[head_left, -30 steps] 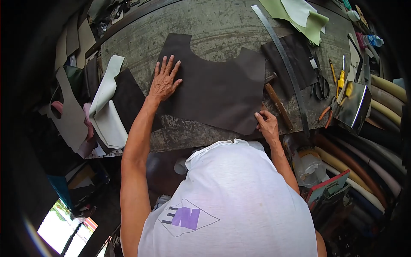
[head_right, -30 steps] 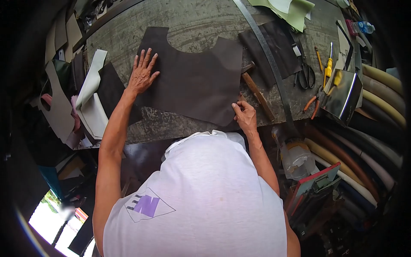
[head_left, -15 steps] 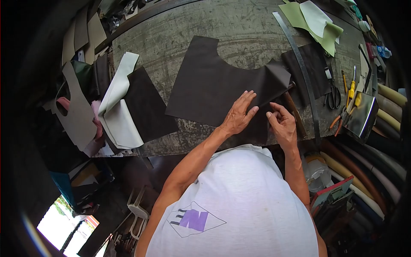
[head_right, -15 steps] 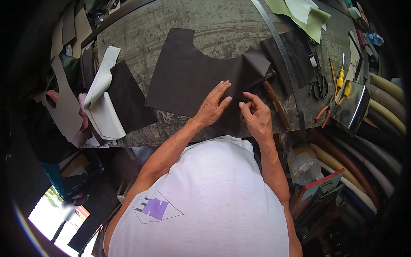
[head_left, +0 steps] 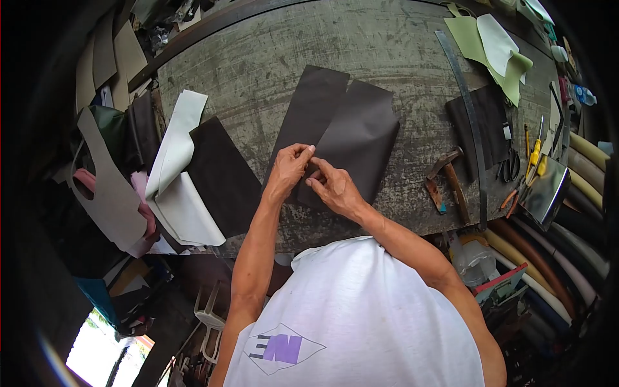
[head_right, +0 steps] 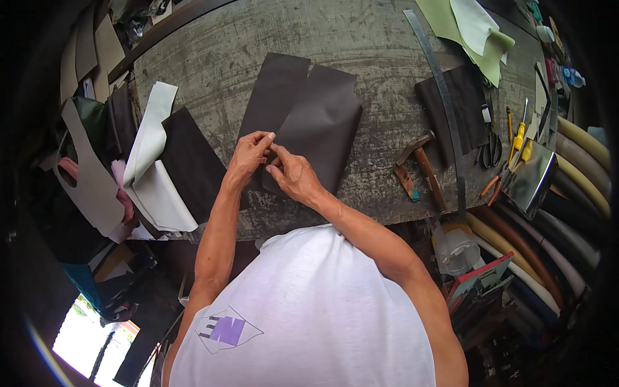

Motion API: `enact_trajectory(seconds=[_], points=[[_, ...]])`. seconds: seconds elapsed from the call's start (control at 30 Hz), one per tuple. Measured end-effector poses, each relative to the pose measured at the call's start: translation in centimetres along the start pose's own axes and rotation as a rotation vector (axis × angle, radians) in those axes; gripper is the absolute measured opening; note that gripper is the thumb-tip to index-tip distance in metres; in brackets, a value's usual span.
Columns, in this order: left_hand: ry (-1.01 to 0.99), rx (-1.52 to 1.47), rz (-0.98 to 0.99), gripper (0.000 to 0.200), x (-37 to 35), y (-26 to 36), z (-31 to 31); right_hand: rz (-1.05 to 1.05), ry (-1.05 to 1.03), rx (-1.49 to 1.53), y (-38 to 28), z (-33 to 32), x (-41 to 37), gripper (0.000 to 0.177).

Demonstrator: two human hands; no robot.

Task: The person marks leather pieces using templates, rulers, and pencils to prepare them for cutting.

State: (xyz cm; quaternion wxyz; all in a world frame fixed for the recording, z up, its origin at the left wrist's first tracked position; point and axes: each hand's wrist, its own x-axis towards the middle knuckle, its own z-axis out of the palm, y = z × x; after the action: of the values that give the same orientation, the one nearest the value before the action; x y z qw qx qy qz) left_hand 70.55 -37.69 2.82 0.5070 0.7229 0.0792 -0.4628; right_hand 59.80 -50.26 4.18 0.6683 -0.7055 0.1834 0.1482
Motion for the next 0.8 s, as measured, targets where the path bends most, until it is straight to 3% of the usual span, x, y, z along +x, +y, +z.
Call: enact_trajectory(seconds=[0.13,0.2,0.37,0.47,0.53,0.7,0.8], points=[[0.011,0.057,-0.037,0.030,0.2,-0.7,0.1,-0.131,-0.141,-0.091,0.3,-1.4,-0.3,0.039],[0.041,0.135,0.001,0.029,-0.1,-1.2,0.9,-0.246,-0.051,-0.247,-0.4,-3.3,-0.8,0.035],[0.158,0.369,0.426,0.015,-1.6,-0.9,4.5,-0.423,0.323,-0.530,1.4,-7.7,-1.7,0.035],[0.399,0.618,0.663,0.014,-2.2,-0.9,3.1,-0.468,0.386,-0.733,1.9,-8.9,-2.3,0.037],[0.502,0.755,0.566,0.013,-1.1,-1.8,0.3,-0.429,0.307,-0.859,3.5,-8.4,-2.6,0.046],[0.437,0.727,0.421,0.018,-0.4,-2.1,-2.5,-0.412,0.221,-1.000,5.6,-6.5,-1.3,0.060],[0.462,0.692,0.463,0.018,-0.1,-2.2,-2.5,-0.397,0.212,-1.023,5.9,-6.3,-1.0,0.063]])
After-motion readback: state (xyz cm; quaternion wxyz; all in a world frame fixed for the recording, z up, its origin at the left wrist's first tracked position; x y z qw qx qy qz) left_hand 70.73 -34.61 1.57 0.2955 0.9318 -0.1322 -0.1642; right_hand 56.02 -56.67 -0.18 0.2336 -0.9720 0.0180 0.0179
